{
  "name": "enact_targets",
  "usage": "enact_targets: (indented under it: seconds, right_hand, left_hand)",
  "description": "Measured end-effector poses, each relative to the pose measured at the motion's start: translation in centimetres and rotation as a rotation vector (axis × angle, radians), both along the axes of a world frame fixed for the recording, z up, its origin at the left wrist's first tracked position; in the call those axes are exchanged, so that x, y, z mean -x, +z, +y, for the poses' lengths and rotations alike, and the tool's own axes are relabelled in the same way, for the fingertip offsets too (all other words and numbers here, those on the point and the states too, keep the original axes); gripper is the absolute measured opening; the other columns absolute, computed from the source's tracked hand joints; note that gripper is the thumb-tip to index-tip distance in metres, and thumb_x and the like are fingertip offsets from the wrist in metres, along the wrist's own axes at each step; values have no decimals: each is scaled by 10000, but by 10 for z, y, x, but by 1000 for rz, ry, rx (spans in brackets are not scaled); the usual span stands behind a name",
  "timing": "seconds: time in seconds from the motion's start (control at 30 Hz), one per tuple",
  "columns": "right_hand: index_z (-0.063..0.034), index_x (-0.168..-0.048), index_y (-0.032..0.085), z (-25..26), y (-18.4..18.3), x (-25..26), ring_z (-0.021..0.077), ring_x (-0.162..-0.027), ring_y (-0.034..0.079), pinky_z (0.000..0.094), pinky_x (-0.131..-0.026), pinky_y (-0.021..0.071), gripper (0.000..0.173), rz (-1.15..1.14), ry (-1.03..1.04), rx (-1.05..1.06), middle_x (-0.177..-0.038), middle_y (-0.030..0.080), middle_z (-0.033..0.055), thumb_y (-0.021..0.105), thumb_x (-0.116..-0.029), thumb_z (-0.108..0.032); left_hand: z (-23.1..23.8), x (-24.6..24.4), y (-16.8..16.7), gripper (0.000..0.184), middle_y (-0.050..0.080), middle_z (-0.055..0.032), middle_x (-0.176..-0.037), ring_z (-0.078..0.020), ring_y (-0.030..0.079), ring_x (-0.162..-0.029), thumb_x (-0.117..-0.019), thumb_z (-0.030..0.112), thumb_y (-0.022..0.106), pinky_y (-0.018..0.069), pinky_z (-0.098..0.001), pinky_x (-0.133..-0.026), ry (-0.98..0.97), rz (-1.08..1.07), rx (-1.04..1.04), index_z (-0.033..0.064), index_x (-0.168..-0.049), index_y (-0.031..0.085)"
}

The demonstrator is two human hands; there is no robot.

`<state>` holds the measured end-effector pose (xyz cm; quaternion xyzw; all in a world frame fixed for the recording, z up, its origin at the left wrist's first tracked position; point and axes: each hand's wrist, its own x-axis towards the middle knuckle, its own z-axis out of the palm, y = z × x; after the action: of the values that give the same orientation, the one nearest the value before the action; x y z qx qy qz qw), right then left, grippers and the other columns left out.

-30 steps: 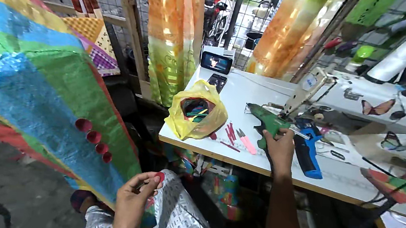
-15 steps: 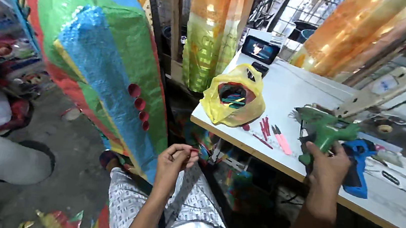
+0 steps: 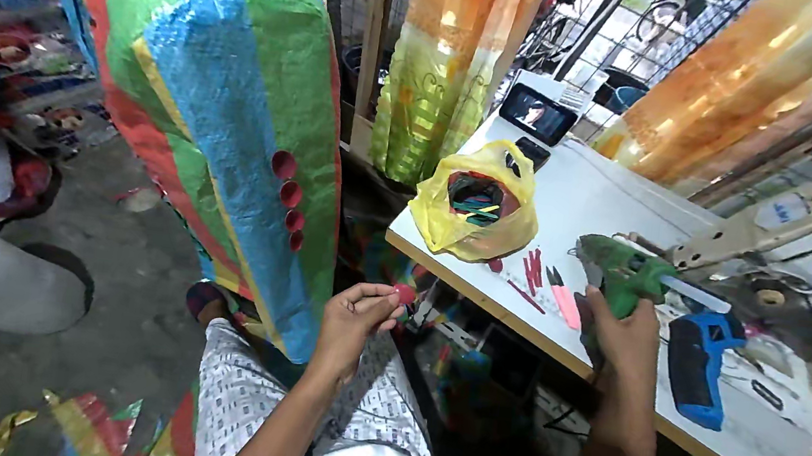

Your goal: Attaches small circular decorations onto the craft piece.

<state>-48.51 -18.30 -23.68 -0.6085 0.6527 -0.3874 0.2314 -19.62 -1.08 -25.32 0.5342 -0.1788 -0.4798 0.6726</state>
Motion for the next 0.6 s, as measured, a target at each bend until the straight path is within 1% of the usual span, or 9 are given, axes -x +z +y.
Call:
enact_targets:
  seconds: [0.07,0.13,0.2,0.23,0.3,0.37,0.4,0.47,0.6]
  right_hand:
    - [87,-1371,503,-3,2,0,310,-1031,629,503,-921,506,562,-55,-20,28,-1190,619,271,694,-978,-267]
    - [90,-1366,504,7,4,0,195,-1022,633,387,-914,526,533,-167,-4,108,-1206,627,213,684,-977,-226]
    - [97,-1335,481,29,9,-4,67,-1012,649,248,-888,549,481,-324,113,205,-1184,650,108,660,-972,-163]
    - [72,-1273,493,43,12,-8,49,-994,685,225,-870,577,396,-430,201,232,-1133,695,50,643,-961,-120]
    - [-18,-1169,550,71,12,-16,85,-972,728,251,-852,610,258,-611,407,205,-1064,756,-4,639,-945,-110]
    - [-53,-1187,618,91,5,-24,147,-997,727,321,-903,602,314,-679,579,119,-1067,763,16,706,-955,-246]
    - [-58,-1194,627,99,1,-30,150,-989,727,325,-898,605,325,-679,594,70,-1053,762,15,708,-951,-259]
    - [-55,-1211,579,115,-3,-41,107,-957,717,290,-858,607,329,-638,570,2,-1019,743,-19,683,-948,-223]
    - [-224,-1150,647,127,-11,-56,-13,-926,694,188,-830,586,226,-586,646,18,-1001,741,-148,698,-955,-326]
  left_hand:
    - [-2,0,0,99,751,-95,-896,-163,753,-831,-965,-33,648,625,-277,-772,10,45,18,-33,-1064,650]
    - [-3,-1,2,79,739,-83,-898,-151,748,-836,-973,-44,627,623,-271,-789,20,65,35,-29,-1050,635]
    - [-5,-3,4,67,731,-73,-913,-142,742,-852,-975,-50,619,618,-269,-821,33,68,60,-29,-1038,633]
    - [-5,-3,5,60,732,-66,-912,-133,740,-854,-977,-48,616,617,-264,-828,39,61,68,-27,-1029,637]
    - [-7,-3,7,59,736,-56,-912,-122,739,-856,-986,-44,603,614,-257,-831,42,45,69,-23,-1025,641]
    - [-9,-2,7,72,740,-67,-921,-132,742,-861,-994,-46,587,617,-266,-833,44,36,79,-30,-1032,646]
    - [-10,-2,7,77,739,-65,-914,-127,738,-850,-999,-39,582,614,-265,-823,47,22,84,-23,-1029,651]
    - [-9,-2,5,91,710,-40,-892,-105,693,-820,-998,-23,582,591,-252,-798,59,-29,92,1,-998,670]
    - [-6,-6,-2,86,697,-20,-906,-89,650,-822,-991,13,610,552,-247,-779,73,-97,79,25,-991,695]
